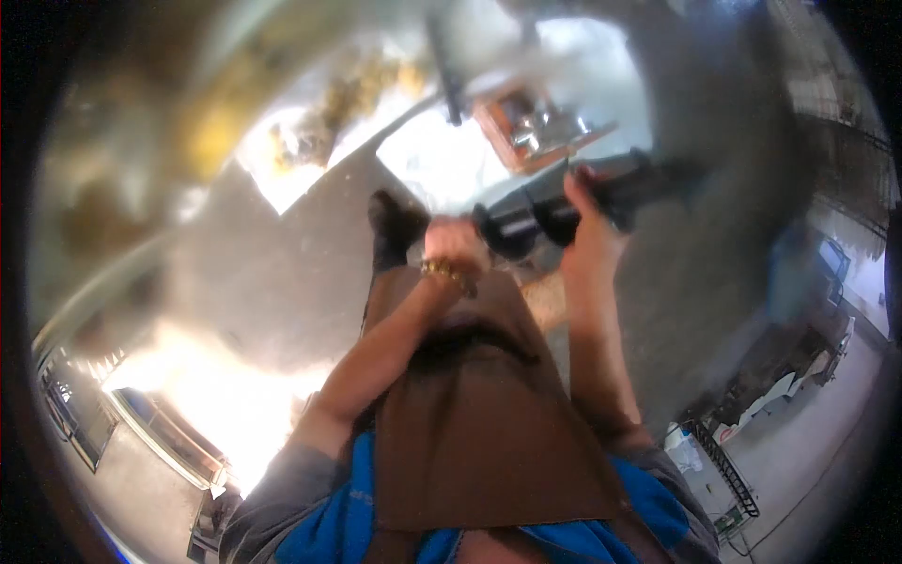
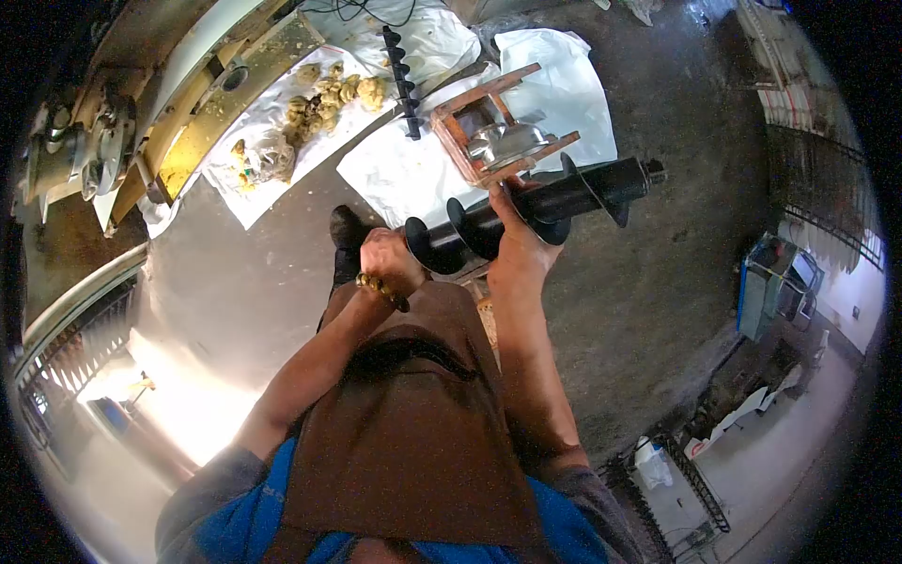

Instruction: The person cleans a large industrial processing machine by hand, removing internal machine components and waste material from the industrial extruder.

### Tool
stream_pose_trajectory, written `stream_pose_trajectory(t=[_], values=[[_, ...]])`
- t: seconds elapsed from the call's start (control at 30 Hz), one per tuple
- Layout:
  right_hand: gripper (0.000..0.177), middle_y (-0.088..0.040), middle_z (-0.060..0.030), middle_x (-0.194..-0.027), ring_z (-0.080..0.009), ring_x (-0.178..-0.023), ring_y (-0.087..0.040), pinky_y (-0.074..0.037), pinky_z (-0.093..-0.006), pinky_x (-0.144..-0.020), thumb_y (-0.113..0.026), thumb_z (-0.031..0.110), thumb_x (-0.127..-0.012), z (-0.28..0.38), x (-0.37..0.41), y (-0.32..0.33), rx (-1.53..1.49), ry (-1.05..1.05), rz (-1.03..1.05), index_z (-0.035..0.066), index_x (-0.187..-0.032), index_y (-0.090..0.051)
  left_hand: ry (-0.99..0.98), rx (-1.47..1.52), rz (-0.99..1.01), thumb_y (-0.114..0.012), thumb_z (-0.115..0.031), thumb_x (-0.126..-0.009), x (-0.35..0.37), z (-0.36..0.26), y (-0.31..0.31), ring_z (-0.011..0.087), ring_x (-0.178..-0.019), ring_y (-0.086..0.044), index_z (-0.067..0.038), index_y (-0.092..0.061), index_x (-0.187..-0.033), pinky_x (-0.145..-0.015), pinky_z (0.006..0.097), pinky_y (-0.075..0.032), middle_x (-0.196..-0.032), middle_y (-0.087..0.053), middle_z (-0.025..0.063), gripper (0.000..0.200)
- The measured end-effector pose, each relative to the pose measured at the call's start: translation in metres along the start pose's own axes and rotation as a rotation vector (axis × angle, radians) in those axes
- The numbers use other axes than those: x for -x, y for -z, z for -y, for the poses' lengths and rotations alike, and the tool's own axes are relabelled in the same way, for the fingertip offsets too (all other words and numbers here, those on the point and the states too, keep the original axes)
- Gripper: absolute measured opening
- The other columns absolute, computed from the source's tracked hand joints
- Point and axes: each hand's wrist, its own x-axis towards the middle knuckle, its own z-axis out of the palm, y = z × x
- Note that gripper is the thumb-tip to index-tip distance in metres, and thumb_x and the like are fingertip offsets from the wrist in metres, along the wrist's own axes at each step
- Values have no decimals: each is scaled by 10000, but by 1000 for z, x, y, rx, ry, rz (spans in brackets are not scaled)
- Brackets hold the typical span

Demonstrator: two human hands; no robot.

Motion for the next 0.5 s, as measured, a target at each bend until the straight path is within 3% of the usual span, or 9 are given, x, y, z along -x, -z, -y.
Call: stream_pose_trajectory(t=[0.03, 0.1, 0.17, 0.23, 0.27, 0.3, 0.33, 0.4, 0.5], values=[[372, -685, -88, -1090, -222, -1075, -640, -515, -347, -949, -784, -107, -752, -6, -4, 3, 4, 2, 2, 52, -1051, -631, 2, 4, -2, -607, -205, -749, -3, -3, 8, 297, -757, -664, -64, -687, -801, -710, 435, -515, -812, -687, 164, 171], [391, -685, -77, -1079, -224, -1076, -641, -507, -342, -966, -779, -102, -761, -16, -12, 12, -80, -85, -30, 70, -1076, -626, -56, -38, -40, -656, -154, -641, -7, -3, 19, 334, -815, -694, -7, -703, -815, -768, 413, -555, -791, -700, 189, 233], [405, -684, -69, -1084, -226, -1105, -632, -504, -345, -984, -773, -108, -761, -19, -14, 18, -145, -144, -26, 84, -1083, -619, -89, -44, -95, -650, -150, -650, -17, -2, 32, 331, -811, -703, 3, -699, -830, -781, 417, -557, -777, -700, 190, 242], [421, -682, -60, -1089, -228, -1134, -623, -500, -348, -1002, -766, -114, -761, -21, -17, 29, -206, -205, -21, 99, -1089, -613, 49, 45, 280, -692, -233, -650, -31, -1, 48, 344, -815, -709, 8, -699, -834, -793, 421, -557, -764, -695, 195, 303], [436, -679, -49, -1099, -229, -1167, -610, -477, -370, -1046, -755, -123, -759, -23, -21, 36, -248, -180, 108, 115, -1092, -604, 80, 52, 406, -751, -375, -625, -39, 0, 65, 366, -828, -706, 23, -694, -825, -797, 425, -557, -783, -694, 212, 450], [453, -675, -38, -1109, -230, -1199, -596, -454, -392, -1090, -744, -132, -758, -22, -25, 40, -291, -155, 236, 131, -1095, -596, 83, 54, 402, -751, -375, -625, -45, 5, 70, 366, -828, -706, 23, -694, -825, -797, 425, -557, -783, -694, 212, 450], [453, -675, -38, -1109, -230, -1199, -596, -454, -392, -1090, -744, -132, -758, -20, -27, 45, -285, -159, 236, 131, -1095, -596, 26, 93, 489, -769, -438, -604, -48, 10, 74, 376, -825, -701, 33, -690, -812, -790, 430, -557, -789, -693, 219, 521], [468, -664, -22, -1133, -228, -1233, -578, -385, -432, -1160, -725, -146, -753, -18, -33, 49, -411, -76, 543, 148, -1093, -589, -78, 145, 665, -777, -529, -608, -50, 18, 81, 389, -830, -693, 52, -680, -787, -780, 447, -555, -812, -693, 236, 615], [475, -670, -15, -1113, -230, -1225, -581, -334, -457, -1191, -732, -132, -745, -12, -41, 49, -454, -63, 685, 152, -1100, -594, -41, 250, 808, -752, -534, -646, -48, 6, 98, 387, -811, -694, 44, -694, -824, -763, 450, -556, -813, -696, 233, 608]])
